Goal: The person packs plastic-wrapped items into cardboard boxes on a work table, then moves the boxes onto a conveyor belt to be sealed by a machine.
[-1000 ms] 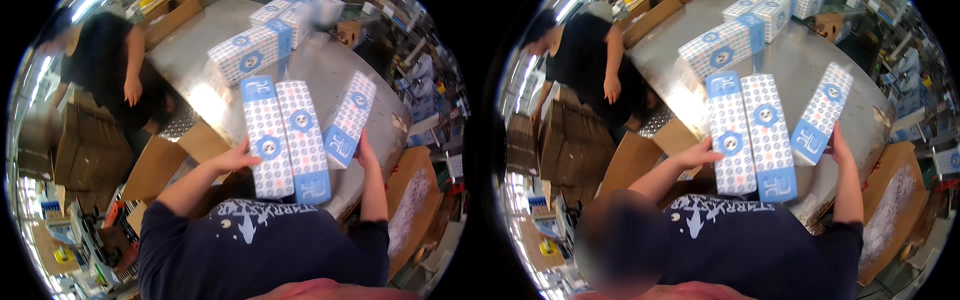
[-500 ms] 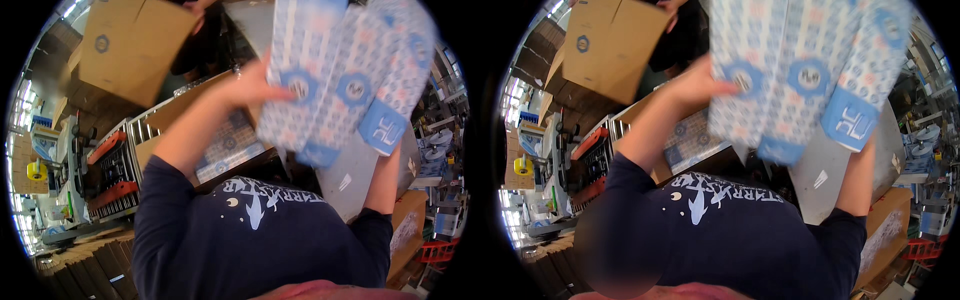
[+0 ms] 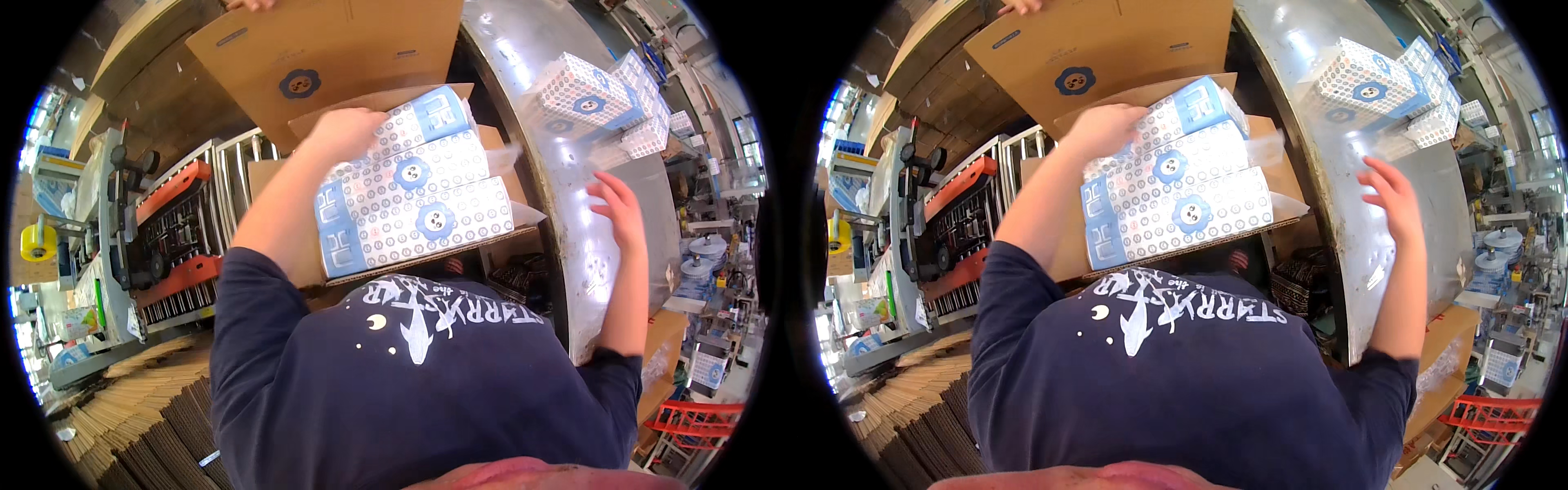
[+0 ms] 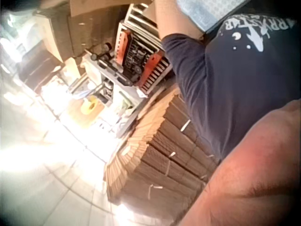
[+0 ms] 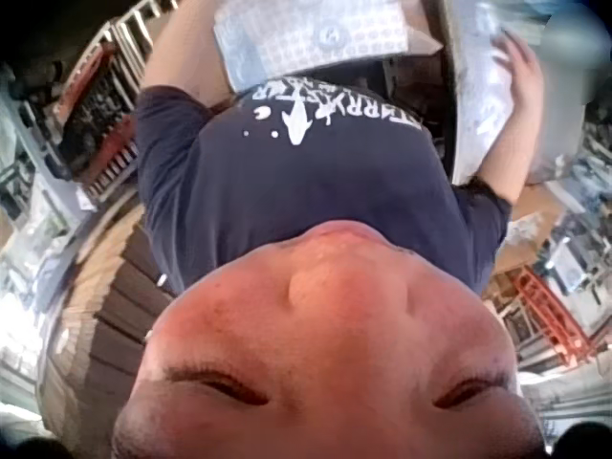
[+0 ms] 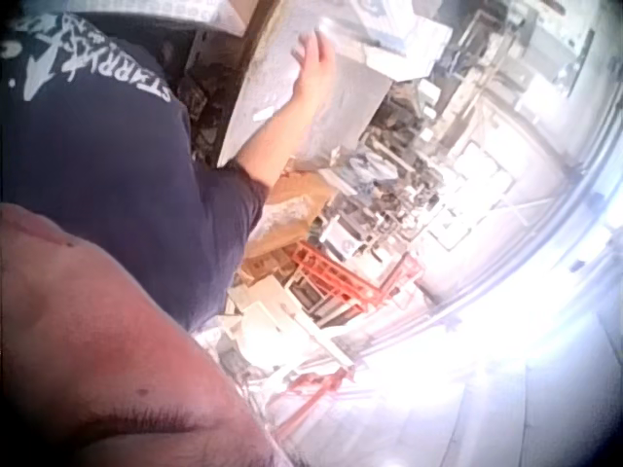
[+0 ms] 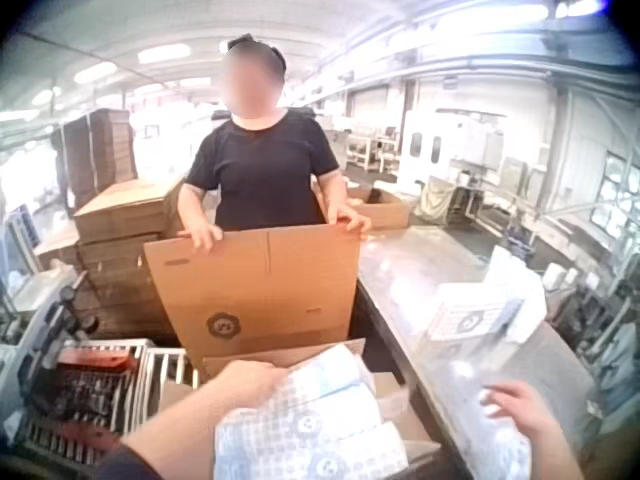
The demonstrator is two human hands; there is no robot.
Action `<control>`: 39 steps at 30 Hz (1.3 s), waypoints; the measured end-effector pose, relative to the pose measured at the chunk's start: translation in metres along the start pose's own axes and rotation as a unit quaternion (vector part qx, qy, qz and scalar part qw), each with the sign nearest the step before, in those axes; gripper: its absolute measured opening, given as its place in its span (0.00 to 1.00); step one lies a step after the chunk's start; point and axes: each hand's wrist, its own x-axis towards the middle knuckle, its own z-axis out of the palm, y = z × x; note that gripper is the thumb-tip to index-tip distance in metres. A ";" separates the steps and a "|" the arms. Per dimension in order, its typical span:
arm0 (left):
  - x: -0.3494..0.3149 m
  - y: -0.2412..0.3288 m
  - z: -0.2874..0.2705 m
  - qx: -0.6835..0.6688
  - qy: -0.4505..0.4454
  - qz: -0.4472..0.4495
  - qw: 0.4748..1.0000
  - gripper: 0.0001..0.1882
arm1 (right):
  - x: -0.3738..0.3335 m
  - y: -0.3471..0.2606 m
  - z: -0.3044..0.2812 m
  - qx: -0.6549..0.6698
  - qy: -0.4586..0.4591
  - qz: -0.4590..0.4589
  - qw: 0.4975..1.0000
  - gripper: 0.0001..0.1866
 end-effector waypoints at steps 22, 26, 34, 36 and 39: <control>-0.164 0.016 0.028 -0.355 0.051 -0.308 0.881 0.40 | 0.189 0.011 0.296 0.115 -0.343 -0.017 0.932 0.31; -0.125 0.046 0.080 -0.055 -0.180 -0.273 0.943 0.40 | 0.134 -0.023 0.296 -0.295 -0.034 -0.407 0.864 0.35; -0.216 0.076 0.062 -0.393 -0.092 -0.160 0.901 0.46 | 0.170 0.011 0.213 -0.343 -0.213 -0.102 0.909 0.39; -0.218 0.093 0.058 -0.290 -0.121 -0.150 0.937 0.48 | 0.219 0.106 0.171 -0.116 -0.091 0.069 0.987 0.33; -0.221 0.097 0.070 -0.289 -0.166 -0.136 0.933 0.47 | 0.187 0.048 0.140 0.254 -0.361 0.058 0.896 0.29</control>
